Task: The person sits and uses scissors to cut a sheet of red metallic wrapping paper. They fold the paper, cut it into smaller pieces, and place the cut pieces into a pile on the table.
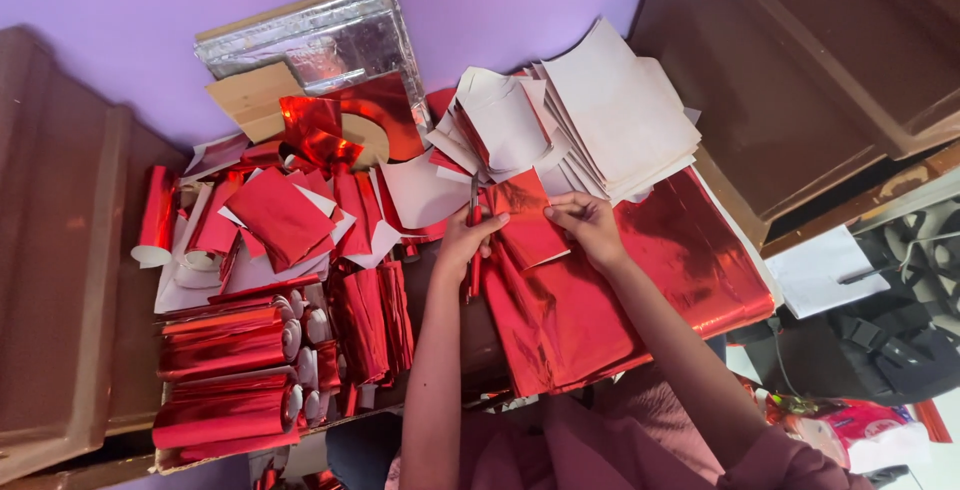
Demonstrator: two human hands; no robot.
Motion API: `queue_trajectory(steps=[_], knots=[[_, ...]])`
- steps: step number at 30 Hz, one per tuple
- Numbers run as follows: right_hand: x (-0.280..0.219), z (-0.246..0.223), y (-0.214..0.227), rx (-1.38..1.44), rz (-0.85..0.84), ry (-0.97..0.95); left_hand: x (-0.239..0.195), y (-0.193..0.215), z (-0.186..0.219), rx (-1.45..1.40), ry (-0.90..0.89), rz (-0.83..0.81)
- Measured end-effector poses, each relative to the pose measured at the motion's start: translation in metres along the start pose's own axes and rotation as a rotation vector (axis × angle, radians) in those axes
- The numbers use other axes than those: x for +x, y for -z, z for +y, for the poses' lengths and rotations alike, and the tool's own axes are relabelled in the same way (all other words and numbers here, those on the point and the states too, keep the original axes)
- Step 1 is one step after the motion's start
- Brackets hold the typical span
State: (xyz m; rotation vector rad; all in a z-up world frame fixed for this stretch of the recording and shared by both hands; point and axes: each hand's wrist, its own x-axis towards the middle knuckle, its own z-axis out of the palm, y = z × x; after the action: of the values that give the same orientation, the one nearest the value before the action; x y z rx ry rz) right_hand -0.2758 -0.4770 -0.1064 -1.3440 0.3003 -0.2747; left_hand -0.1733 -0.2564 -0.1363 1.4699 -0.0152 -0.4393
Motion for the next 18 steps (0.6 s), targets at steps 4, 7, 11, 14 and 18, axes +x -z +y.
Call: queue_trajectory(steps=[4, 7, 11, 14, 18], knots=[[-0.003, -0.007, -0.004, 0.012, -0.010, 0.027, -0.006, -0.003, 0.008, 0.001, 0.015, 0.009], [-0.004, -0.010, -0.007, 0.023, -0.023, 0.031, -0.004, -0.002, 0.004, -0.013, 0.022, 0.016], [-0.004, -0.008, -0.006, 0.023, -0.022, 0.048, -0.006, -0.002, 0.007, -0.001, 0.013, 0.017], [-0.003, -0.007, -0.005, 0.009, -0.020, 0.045, -0.005, -0.003, 0.006, 0.012, 0.006, 0.021], [0.003, 0.000, 0.000, -0.071, -0.021, 0.050, -0.005, -0.004, 0.006, 0.052, -0.001, 0.042]])
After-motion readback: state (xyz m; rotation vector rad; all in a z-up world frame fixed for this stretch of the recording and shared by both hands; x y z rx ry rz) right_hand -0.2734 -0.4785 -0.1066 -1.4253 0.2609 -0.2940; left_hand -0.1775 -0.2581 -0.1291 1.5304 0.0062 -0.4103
